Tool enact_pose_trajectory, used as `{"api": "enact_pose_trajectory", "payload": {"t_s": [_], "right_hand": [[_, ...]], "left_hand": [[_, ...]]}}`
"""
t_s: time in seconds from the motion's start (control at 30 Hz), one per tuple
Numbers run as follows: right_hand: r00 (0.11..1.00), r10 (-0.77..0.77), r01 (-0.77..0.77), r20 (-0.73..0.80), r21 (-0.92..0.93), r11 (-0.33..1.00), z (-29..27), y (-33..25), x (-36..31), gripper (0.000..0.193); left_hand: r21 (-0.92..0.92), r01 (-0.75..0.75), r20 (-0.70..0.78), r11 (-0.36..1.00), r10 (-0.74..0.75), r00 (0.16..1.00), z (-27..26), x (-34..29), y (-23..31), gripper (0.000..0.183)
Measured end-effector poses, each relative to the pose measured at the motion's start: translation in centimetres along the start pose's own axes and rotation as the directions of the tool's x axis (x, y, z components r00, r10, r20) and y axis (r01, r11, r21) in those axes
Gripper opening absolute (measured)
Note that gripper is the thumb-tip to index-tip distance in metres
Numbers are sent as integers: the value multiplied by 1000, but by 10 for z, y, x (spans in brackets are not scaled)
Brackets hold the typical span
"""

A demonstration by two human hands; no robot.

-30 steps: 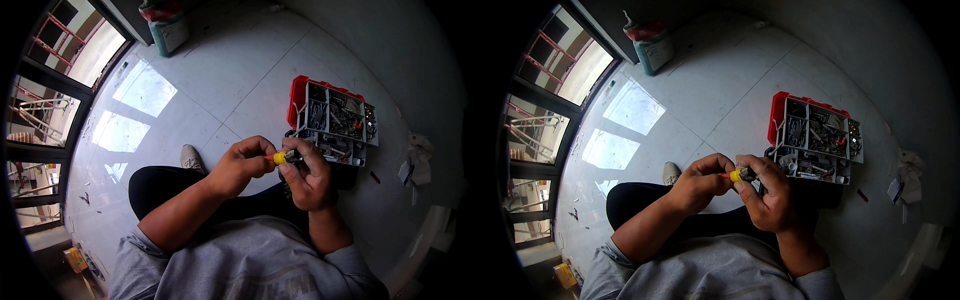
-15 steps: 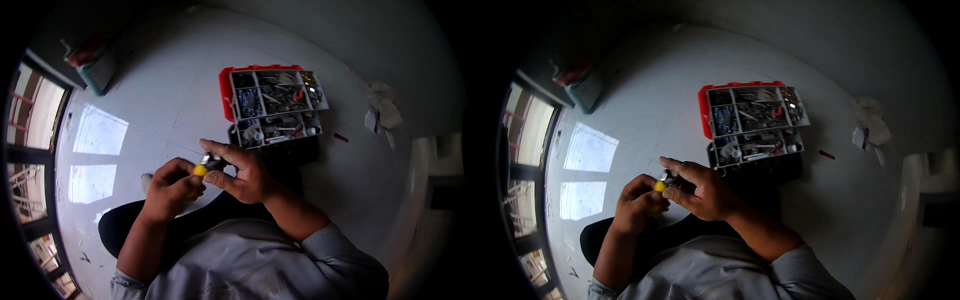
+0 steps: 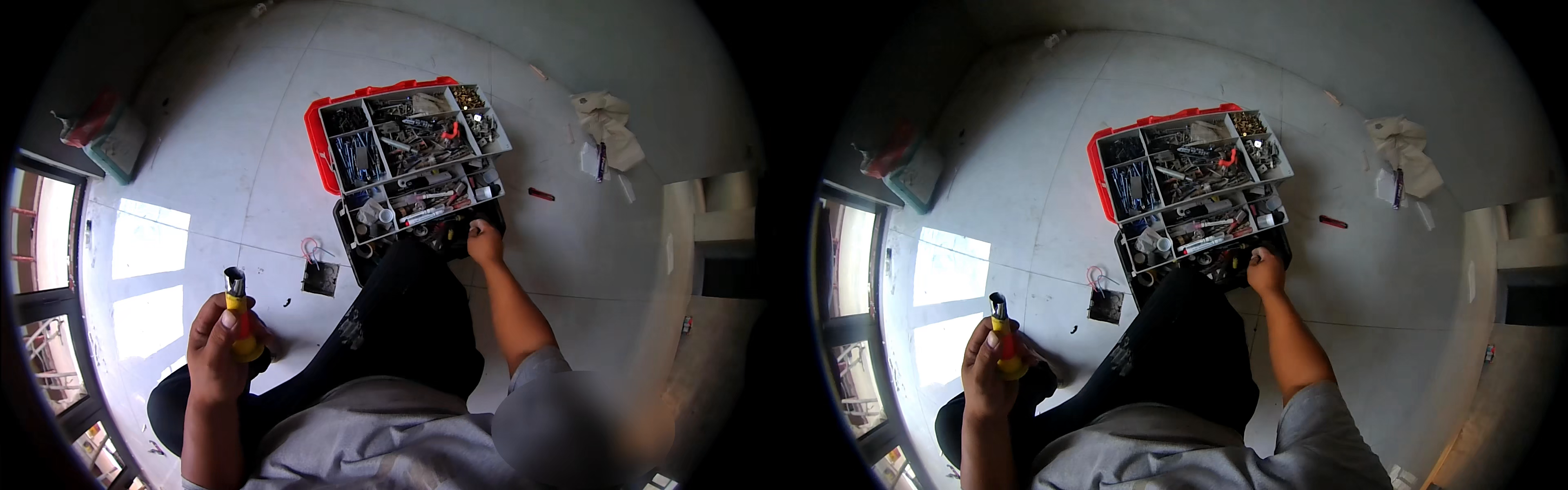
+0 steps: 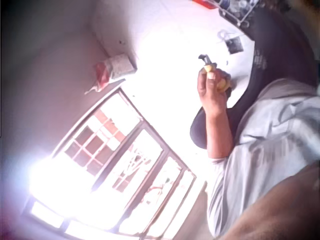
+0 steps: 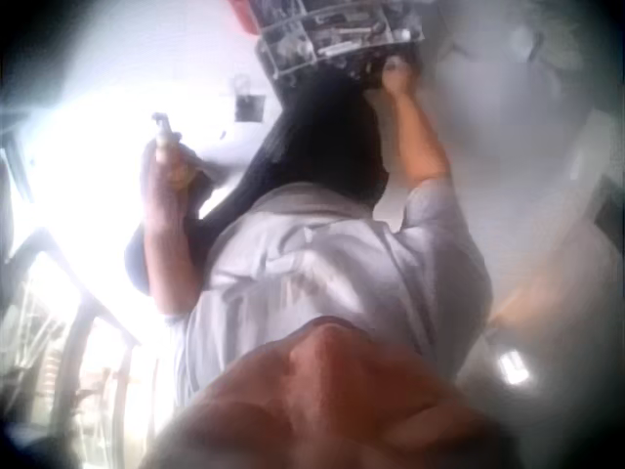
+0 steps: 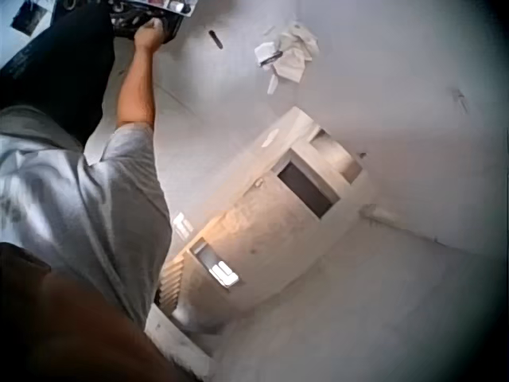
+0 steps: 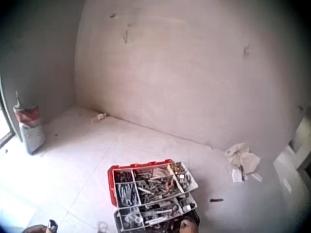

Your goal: The person sits on the floor and uses a cordless drill to remove a bit from a yellow socket. They then walk to a red toolbox, select a small metal ring, and fit it onto the socket. The person returns to the floor and continues handling the socket and drill.

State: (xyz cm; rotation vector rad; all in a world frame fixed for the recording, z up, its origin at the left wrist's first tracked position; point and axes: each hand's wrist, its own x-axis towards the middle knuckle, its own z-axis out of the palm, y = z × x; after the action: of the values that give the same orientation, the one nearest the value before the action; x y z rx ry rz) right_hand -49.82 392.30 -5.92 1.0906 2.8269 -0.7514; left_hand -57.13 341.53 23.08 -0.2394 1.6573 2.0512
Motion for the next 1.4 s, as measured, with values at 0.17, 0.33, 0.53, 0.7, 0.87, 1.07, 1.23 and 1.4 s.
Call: {"api": "enact_pose_trajectory", "payload": {"t_s": [0.17, 0.33, 0.53, 0.7, 0.87, 1.07, 1.23, 1.4], "right_hand": [[999, 15, -4, 30, -314, 950, 40, 30, 44, 35], [993, 112, -81, 39, -466, 881, 55, 14, 65, 46], [993, -58, 15, -107, -370, 929, 34, 20, 44, 30], [965, 107, -236, 238, 620, 748, -22, -7, -32, 21], [895, -426, 11, 128, 951, 309, -105, -134, -123, 27], [747, -663, 162, 41, 957, 241, -144, -225, -158, 33], [700, -712, 305, -55, 924, 229, -161, -279, -175, 37], [767, -594, -249, 244, 966, 76, -150, -312, -187, 50]], "left_hand": [[-11, 79, -41, 997, -80, 996, -2, 2, -17, 38], [17, 174, -131, 985, -170, 977, -24, -13, -28, 35], [39, 154, -118, 987, -149, 982, -23, -11, -20, 41], [80, 100, -76, 992, -94, 993, -8, -5, 9, 41], [172, 87, 123, 981, -109, 986, 5, 6, 36, 28], [128, 60, 293, 990, -96, 951, 13, 15, 36, 29], [58, 63, 385, 996, -81, 919, 13, 15, 49, 26], [34, 6, 456, 999, -21, 890, 16, 10, 55, 18]]}}
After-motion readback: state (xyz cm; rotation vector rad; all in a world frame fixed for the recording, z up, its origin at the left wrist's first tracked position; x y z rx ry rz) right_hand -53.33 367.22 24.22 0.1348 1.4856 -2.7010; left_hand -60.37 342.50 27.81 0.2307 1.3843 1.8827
